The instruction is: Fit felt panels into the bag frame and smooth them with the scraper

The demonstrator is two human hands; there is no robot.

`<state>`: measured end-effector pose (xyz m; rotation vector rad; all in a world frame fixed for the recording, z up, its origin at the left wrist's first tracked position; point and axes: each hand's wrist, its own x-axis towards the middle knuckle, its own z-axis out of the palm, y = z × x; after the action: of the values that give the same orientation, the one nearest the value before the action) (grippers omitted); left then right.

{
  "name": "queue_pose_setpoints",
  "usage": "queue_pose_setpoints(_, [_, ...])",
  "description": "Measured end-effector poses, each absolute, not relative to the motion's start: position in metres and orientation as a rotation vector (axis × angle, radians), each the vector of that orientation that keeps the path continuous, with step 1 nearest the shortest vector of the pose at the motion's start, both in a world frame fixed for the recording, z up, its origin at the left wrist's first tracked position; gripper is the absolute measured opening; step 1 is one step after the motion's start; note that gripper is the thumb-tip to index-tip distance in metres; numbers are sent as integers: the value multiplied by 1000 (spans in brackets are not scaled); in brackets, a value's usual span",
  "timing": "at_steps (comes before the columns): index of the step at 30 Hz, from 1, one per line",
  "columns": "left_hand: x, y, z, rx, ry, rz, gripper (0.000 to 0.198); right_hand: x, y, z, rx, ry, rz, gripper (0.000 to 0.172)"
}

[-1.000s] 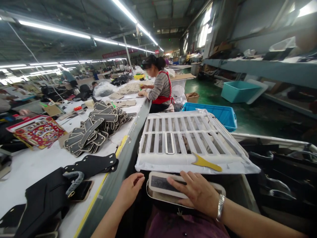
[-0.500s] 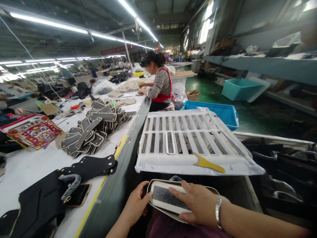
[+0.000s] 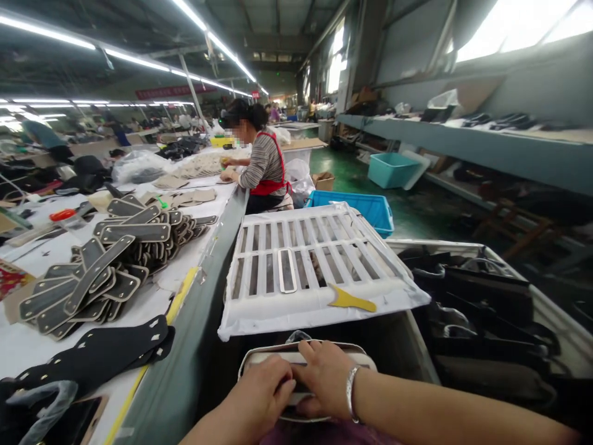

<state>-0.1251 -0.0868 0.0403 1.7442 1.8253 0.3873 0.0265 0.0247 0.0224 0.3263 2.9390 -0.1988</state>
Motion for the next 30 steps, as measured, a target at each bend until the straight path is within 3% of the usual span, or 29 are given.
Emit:
queue_pose_setpoints(3, [-121,-75,29,1696,1709,366,5,27,35,36,322,2831,-413,68])
queue_pose_setpoints(5, [-121,-73,23,1729,1709,278,8,31,49,50,371,2718,-724,83])
queue_pose_setpoints(7, [-120,-72,21,1746,1758,135,14,45,69,64,569,2588,-985,88])
queue_pose_setpoints(10, [-113,-67,20,1745,1802,-15,33,84,95,71,963,2340,-1131,65])
queue_pose_setpoints(14, [-104,-54,13,1913,1698,-151,67,138,98,46,1212,1777,-1602,72])
queue_pose_setpoints(17, [-100,-43,19,2219,1457,-212,60,149,81,20,1337,1873,-1664,77])
queue_pose_setpoints(24, [-93,-23,54,2384,1047,-212,50,139,68,7,1181,2421,-1693,42])
queue_pose_setpoints(30, [-95,-19,43,2342,1044,-212,49,143,72,11,1229,2460,-1780,46])
